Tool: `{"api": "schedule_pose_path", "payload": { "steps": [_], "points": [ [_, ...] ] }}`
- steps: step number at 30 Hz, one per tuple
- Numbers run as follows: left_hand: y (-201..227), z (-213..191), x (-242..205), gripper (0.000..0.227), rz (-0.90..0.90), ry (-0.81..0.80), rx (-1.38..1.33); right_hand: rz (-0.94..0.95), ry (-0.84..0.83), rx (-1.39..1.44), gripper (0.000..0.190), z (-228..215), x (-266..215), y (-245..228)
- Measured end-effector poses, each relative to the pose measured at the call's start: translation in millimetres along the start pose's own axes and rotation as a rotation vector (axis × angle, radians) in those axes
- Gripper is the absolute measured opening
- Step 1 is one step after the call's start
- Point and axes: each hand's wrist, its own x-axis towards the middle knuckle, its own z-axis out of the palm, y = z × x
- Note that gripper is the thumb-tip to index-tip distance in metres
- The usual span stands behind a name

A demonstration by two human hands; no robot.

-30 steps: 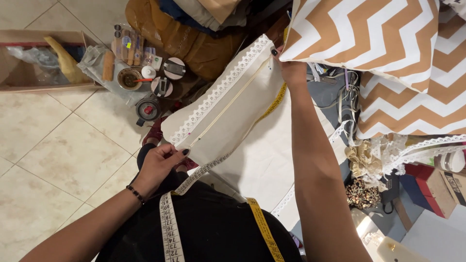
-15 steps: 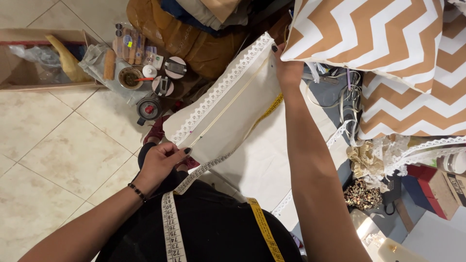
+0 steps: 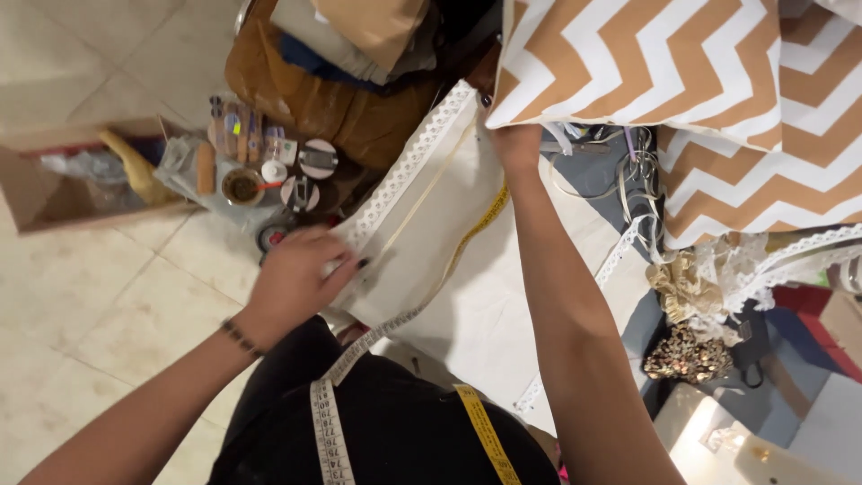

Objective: Measuring and pinning lace trim onto a fabric panel on a workbench in a sewing factory.

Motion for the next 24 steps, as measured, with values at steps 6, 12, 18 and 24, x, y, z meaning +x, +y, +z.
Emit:
{"api": "schedule_pose_path", "payload": {
  "steps": [6, 12, 18, 24],
  "points": [
    [1.2, 55.8, 168.6, 0.007, 0.341, 0.083, 0.163, -0.13, 0.013, -0.107, 0.021, -34.6, -51.0, 1.6],
    [-26.6, 112.8, 267.3, 0.026, 0.389, 0.029, 0.366, 0.021, -0.011, -0.664, 0.05, -101.9, -125.4, -7.8],
    [-26.1, 97.2, 280.6, 0.029, 0.508, -0.083, 0.547, -0.073, 0.03, 0.231, 0.02, -38.6, -103.9, -75.6],
    [-29.8, 91.4, 284.0, 0.024, 0.492, -0.118, 0.549, 0.147, 0.106, 0.148, 0.014, 6.3, -74.0, -63.3]
  ]
}}
